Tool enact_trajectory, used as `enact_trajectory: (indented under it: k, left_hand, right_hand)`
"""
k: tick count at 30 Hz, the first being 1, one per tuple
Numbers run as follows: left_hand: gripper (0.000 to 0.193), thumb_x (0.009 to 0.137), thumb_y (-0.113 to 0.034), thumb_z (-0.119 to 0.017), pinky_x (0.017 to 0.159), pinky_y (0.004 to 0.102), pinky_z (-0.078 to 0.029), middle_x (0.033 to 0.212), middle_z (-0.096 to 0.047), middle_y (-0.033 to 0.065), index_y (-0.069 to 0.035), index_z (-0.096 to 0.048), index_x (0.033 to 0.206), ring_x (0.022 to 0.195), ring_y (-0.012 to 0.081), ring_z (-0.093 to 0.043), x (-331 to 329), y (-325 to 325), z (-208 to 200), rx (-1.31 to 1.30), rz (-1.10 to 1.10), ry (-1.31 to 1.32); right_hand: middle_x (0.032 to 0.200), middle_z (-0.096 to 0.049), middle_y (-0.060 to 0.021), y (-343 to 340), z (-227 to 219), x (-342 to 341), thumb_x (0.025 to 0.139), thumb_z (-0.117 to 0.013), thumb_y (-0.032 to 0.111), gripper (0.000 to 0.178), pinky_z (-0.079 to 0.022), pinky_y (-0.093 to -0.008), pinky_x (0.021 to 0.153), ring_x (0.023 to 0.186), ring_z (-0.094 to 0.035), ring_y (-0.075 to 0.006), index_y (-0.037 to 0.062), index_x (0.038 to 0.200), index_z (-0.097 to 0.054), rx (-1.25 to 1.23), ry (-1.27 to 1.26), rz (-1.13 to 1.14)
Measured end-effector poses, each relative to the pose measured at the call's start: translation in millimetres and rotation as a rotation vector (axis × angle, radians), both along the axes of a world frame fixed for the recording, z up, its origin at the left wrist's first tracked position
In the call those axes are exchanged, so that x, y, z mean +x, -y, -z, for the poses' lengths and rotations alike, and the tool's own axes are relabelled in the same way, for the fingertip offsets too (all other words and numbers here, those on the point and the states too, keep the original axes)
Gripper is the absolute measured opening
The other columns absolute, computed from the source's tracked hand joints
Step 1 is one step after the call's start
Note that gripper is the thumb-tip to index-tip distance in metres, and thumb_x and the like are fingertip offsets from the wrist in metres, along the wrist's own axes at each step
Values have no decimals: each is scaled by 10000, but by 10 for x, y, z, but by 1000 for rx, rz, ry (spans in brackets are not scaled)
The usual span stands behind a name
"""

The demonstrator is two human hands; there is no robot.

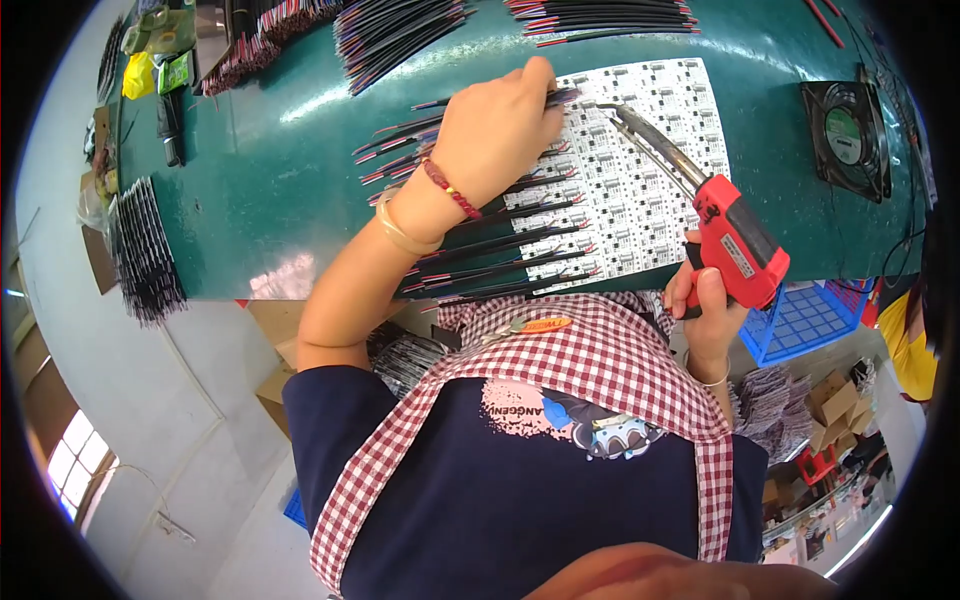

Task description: The person arranges wires across a circuit board sheet and solders the wire ends to the board using a soldering tool.

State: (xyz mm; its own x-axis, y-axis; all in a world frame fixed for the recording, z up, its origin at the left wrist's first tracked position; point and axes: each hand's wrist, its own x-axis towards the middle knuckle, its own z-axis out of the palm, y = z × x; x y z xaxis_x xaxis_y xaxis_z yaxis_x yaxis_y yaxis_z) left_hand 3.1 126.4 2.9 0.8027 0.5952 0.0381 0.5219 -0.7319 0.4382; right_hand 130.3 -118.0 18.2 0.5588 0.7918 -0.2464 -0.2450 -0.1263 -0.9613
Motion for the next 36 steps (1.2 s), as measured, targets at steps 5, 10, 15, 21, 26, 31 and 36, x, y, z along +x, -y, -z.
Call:
enact_trajectory:
  k: [5,10,15,21,26,31,36]
  left_hand:
    - [168,873,-147,-574,578,443,-470,780,-606,184,-13,-478,905,664,383,-591,-126,-53,40,-85,-169,218]
    - [117,809,-86,-648,609,376,-479,874,-621,145,-21,-578,876,706,320,-588,-202,-74,-370,72,-217,417]
    - [141,772,-115,-637,669,430,-486,793,-624,178,4,-605,841,741,366,-604,-117,33,-209,-281,8,148]
    - [190,786,-171,-621,606,422,-471,742,-616,213,16,-613,821,659,392,-584,-61,44,-96,-182,5,4]
    - [193,778,-180,-608,576,435,-462,638,-593,198,13,-609,772,594,394,-569,-40,21,-57,-137,-15,-34]
    - [163,732,-149,-585,595,461,-490,643,-599,199,2,-600,676,626,380,-596,2,19,-91,-104,4,-74]
    - [193,754,-183,-603,570,454,-459,601,-578,193,3,-599,703,595,389,-572,3,-2,-83,-105,15,-80]
  right_hand:
    - [569,-471,-48,48,21,3,937,-467,251,402,-379,-248,433,417,-412,-99,-72,1176,-462,9,10,0]
    - [581,-470,-51,73,30,15,938,-469,250,408,-385,-250,443,417,-404,-97,-74,1185,-454,18,-21,-7]
    - [610,-483,-53,97,47,-42,936,-481,232,398,-392,-249,453,432,-413,-99,-71,1191,-455,-2,-58,-52]
    - [626,-489,-50,138,134,-118,927,-514,207,380,-398,-247,469,464,-430,-99,-61,1192,-463,-33,-65,-80]
    - [626,-491,-48,144,142,-127,923,-530,205,369,-396,-248,474,481,-438,-98,-58,1175,-468,-30,-41,-93]
    - [624,-500,-47,187,188,-124,926,-536,231,268,-398,-253,478,493,-460,-102,-31,971,-508,-82,60,-164]
    - [628,-504,-48,217,246,-119,929,-533,256,292,-402,-253,486,494,-465,-105,-34,951,-508,-95,74,-203]
